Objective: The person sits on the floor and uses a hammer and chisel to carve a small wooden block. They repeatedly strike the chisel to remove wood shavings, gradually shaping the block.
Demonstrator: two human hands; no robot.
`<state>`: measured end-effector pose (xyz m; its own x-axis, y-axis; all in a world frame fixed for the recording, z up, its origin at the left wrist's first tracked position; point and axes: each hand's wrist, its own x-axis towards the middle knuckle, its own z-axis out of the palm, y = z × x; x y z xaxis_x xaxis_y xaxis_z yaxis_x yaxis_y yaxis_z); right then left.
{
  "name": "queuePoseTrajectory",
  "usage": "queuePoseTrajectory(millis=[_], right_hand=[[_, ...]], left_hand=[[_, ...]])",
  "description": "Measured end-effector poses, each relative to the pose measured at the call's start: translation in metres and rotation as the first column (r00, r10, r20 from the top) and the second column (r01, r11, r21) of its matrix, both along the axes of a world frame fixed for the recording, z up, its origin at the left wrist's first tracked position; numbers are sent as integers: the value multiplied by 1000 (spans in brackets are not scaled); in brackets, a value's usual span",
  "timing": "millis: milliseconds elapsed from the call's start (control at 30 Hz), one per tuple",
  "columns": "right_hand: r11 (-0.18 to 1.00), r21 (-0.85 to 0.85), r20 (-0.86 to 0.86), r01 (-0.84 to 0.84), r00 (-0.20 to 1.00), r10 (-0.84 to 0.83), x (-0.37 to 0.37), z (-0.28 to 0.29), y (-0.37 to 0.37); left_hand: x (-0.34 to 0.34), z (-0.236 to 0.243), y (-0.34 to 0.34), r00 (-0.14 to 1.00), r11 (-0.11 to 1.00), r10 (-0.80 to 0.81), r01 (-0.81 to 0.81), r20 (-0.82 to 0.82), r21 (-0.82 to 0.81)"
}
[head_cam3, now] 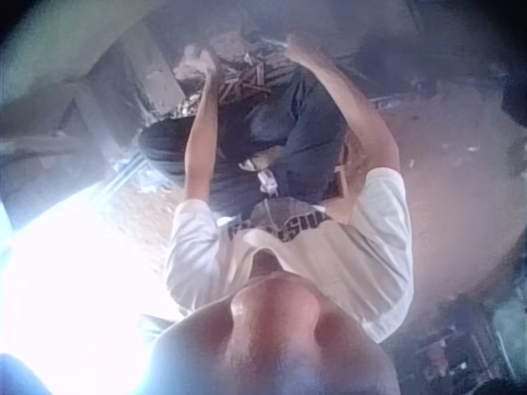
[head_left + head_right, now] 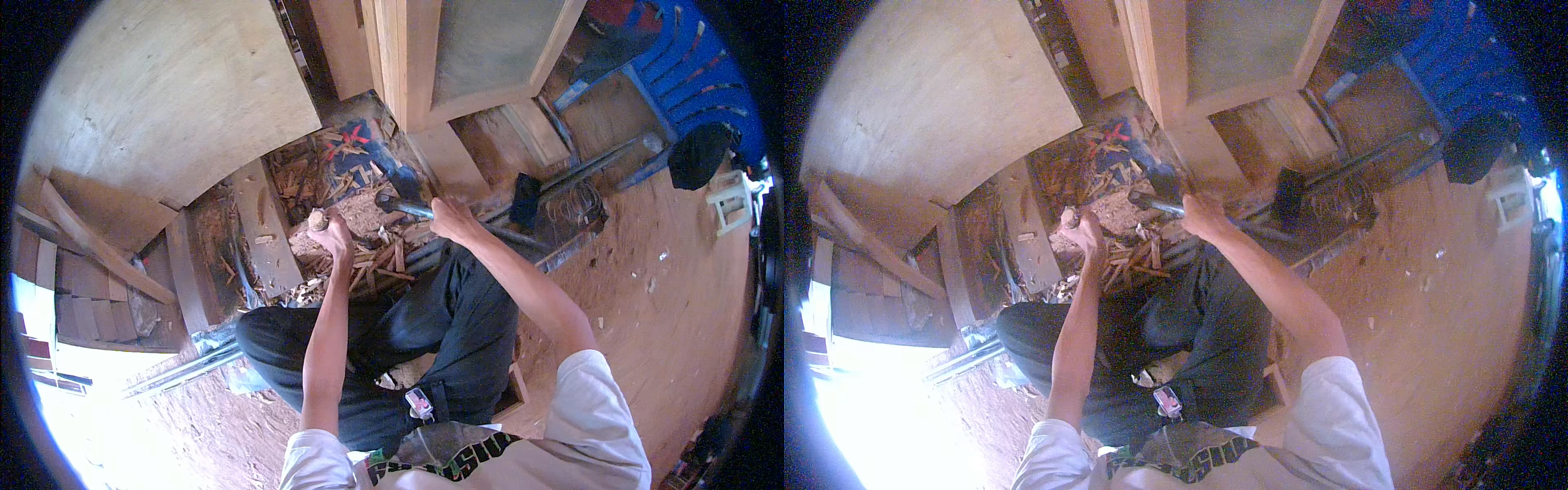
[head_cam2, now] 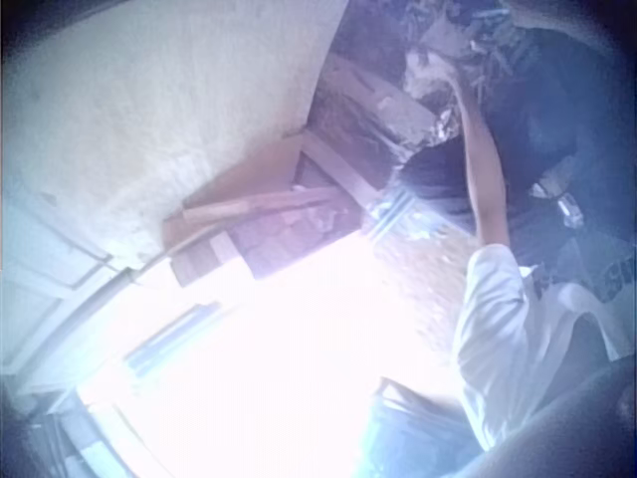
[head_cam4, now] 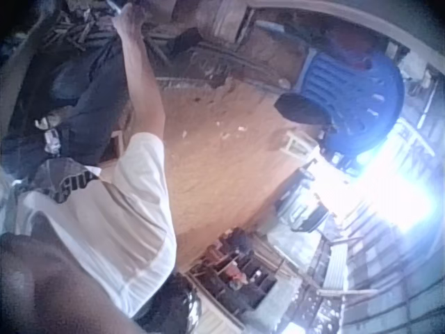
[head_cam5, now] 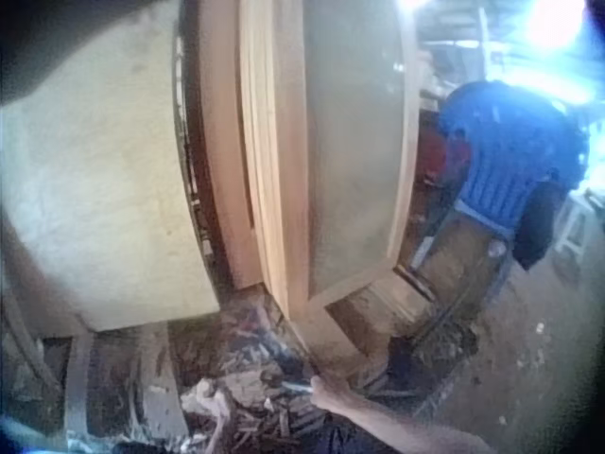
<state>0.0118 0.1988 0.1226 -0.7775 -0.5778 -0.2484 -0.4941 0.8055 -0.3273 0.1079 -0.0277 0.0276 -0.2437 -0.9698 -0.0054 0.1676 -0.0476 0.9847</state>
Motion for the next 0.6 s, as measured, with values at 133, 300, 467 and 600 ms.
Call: queuePoseTrajectory(millis=[133, 300, 467, 600], right_hand=[[999, 31, -7, -30, 1000, 31, 0, 1, 0], [998, 51, -13, -35, 999, 36, 0, 4, 0], [998, 52, -4, -43, 999, 43, 0, 4, 0], [997, 63, -18, -44, 999, 45, 0, 1, 0]], left_hand=[[7, 6, 7, 982, 996, -12, 29, -190, 86], [1, 17, 15, 962, 993, 63, -34, -266, 112], [7, 35, 11, 963, 934, 143, -54, -230, 354], [18, 42, 13, 978, 968, 77, -27, -192, 250]])
